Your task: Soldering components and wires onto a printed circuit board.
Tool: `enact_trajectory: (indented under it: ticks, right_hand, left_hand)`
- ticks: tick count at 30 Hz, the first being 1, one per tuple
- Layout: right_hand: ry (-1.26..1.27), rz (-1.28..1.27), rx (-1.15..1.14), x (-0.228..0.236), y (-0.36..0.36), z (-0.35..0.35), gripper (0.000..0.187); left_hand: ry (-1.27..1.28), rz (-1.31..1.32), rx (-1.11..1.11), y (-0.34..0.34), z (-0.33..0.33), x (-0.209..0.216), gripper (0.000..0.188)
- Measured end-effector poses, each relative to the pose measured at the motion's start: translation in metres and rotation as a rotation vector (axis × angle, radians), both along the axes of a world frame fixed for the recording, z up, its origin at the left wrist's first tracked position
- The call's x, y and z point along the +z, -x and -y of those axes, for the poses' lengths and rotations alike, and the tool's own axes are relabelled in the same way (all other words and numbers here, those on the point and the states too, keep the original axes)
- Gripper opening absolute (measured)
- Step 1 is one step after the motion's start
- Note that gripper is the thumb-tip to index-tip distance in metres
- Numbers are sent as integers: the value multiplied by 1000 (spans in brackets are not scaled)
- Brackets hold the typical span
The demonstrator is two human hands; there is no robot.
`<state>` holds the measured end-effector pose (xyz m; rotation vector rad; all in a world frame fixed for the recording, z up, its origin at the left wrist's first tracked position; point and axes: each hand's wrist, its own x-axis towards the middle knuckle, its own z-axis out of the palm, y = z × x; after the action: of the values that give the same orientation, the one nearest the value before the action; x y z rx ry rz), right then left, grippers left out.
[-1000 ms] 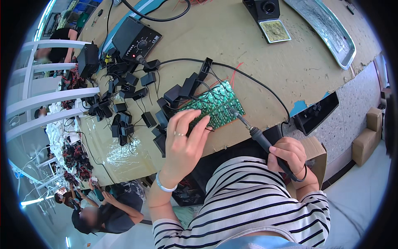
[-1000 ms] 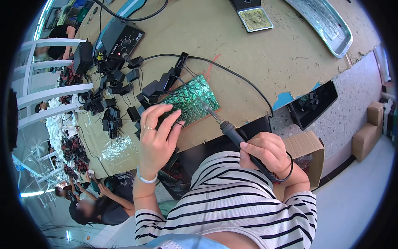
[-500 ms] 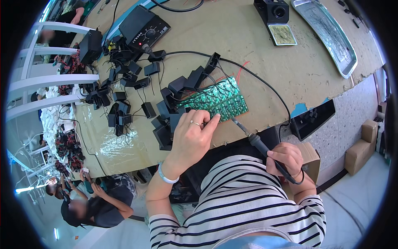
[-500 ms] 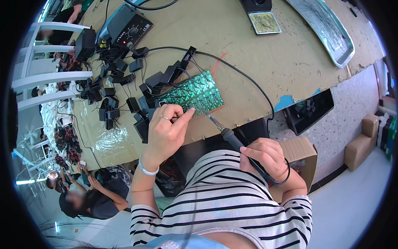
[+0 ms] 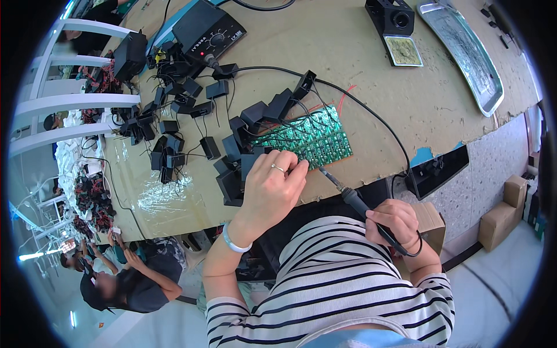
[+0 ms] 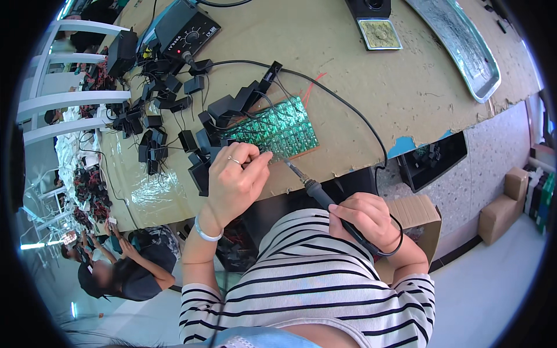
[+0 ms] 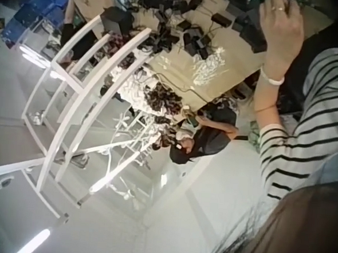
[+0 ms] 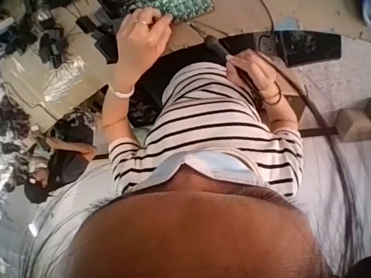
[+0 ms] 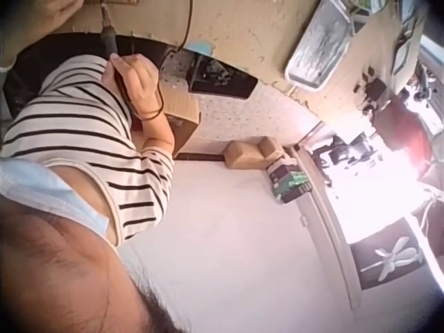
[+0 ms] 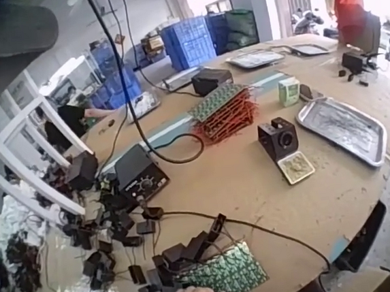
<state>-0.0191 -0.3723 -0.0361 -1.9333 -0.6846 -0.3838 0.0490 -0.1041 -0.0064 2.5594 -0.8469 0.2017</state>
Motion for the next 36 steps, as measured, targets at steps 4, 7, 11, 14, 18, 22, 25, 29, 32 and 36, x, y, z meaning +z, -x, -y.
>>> enact_trajectory:
  ticks: [4, 7, 11, 14, 18, 22, 25, 29, 32, 36]
  right_hand:
    - [50, 69, 40, 1, -4, -2, 27]
    - [142, 229, 118, -4, -3, -2, 19]
    - [200, 302, 143, 1, -5, -2, 16]
    - [245, 326, 160, 2, -5, -1, 15]
    - [192, 293, 155, 1, -1, 3, 16]
    - [117, 253, 46, 7, 0, 10, 21]
    - [115, 212, -5, 13, 0, 13, 25]
    - [117, 124, -42, 14, 4, 14, 34]
    - [107, 144, -48, 14, -1, 11, 32]
    - [70, 164, -43, 16, -6, 7, 32]
  left_hand:
    - [-34, 7, -19, 1, 0, -3, 29]
    - [-48, 17, -26, 0, 0, -2, 28]
    - [-78, 24, -30, 0, 0, -2, 23]
    - [-88, 32, -25, 1, 3, -1, 21]
    - [-105, 30, -21, 2, 3, -1, 21]
    - [-126, 35, -13, 1, 4, 0, 25]
    - [-126, 29, -17, 1, 6, 2, 21]
    - [-124, 21, -19, -1, 7, 3, 18]
    - [-138, 20, -8, -2, 8, 3, 19]
    - [-179, 69, 42, 3, 4, 6, 26]
